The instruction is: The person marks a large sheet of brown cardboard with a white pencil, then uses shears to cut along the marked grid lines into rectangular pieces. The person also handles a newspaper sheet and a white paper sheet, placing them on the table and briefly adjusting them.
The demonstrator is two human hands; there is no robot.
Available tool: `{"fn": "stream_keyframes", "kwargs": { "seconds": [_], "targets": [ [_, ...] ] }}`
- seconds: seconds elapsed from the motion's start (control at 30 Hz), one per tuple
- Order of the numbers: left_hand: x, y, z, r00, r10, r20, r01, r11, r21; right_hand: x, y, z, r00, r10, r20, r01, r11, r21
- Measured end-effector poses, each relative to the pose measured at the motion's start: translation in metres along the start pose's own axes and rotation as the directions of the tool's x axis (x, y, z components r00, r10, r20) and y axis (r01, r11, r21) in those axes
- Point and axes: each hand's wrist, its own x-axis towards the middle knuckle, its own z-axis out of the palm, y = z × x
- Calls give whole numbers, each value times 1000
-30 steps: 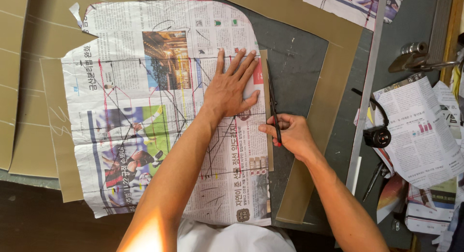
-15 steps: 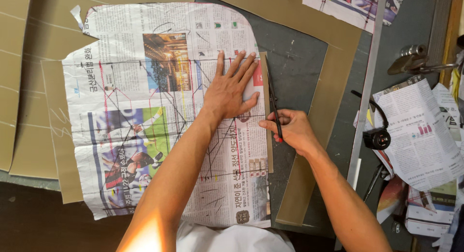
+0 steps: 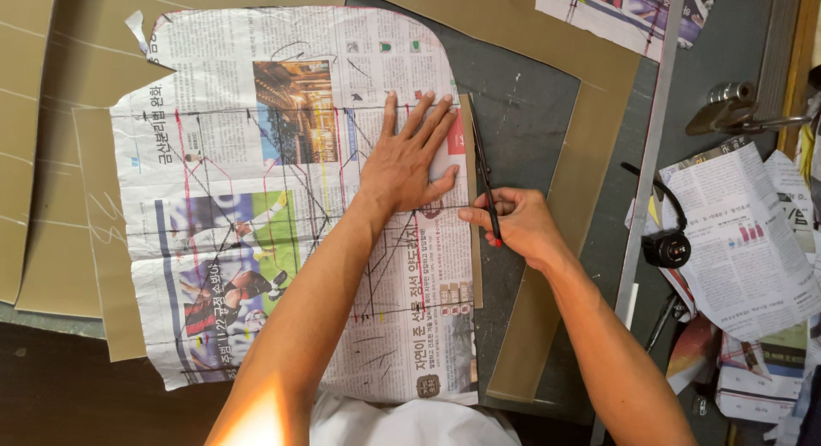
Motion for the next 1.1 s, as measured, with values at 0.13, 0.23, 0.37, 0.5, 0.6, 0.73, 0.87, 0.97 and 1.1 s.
{"fn": "stream_keyframes", "kwargs": {
  "seconds": [0.13,0.23,0.37,0.5,0.6,0.73,0.87,0.97,1.1],
  "targets": [
    [-3,3,3,1000,3,5,-2,1000,-23,-4,4,-1,1000,8,10,-8,1000,18],
    [0,1,1,1000,8,-7,-8,1000,-13,-1,0,-2,1000,21,8,-21,1000,9],
    [-4,4,1,1000,12,-18,-12,1000,-8,-2,-1,-2,1000,20,-4,-20,1000,-20],
    [3,0,-1,1000,15,-10,-15,1000,-19,2,-6,-5,1000,0,-1,0,999,-35],
    [-1,3,-1,1000,14,-11,-14,1000,-18,1,-1,-6,1000,-9,23,9,1000,-9],
    [1,3,0,1000,7,-8,-7,1000,-21,0,17,-16,999,-22,-40,25,997,78],
    [-2,0,4,1000,15,-26,-14,1000,17,-33,52,-41,975,31,-219,-36,999,-19],
    [-5,0,14,998,37,-55,-35,999,36,-78,85,-72,937,-75,-341,-75,911,-405],
    [-2,-7,15,989,100,-107,-83,984,158,-129,134,-96,885,19,-465,-283,815,-506]
  ]
}}
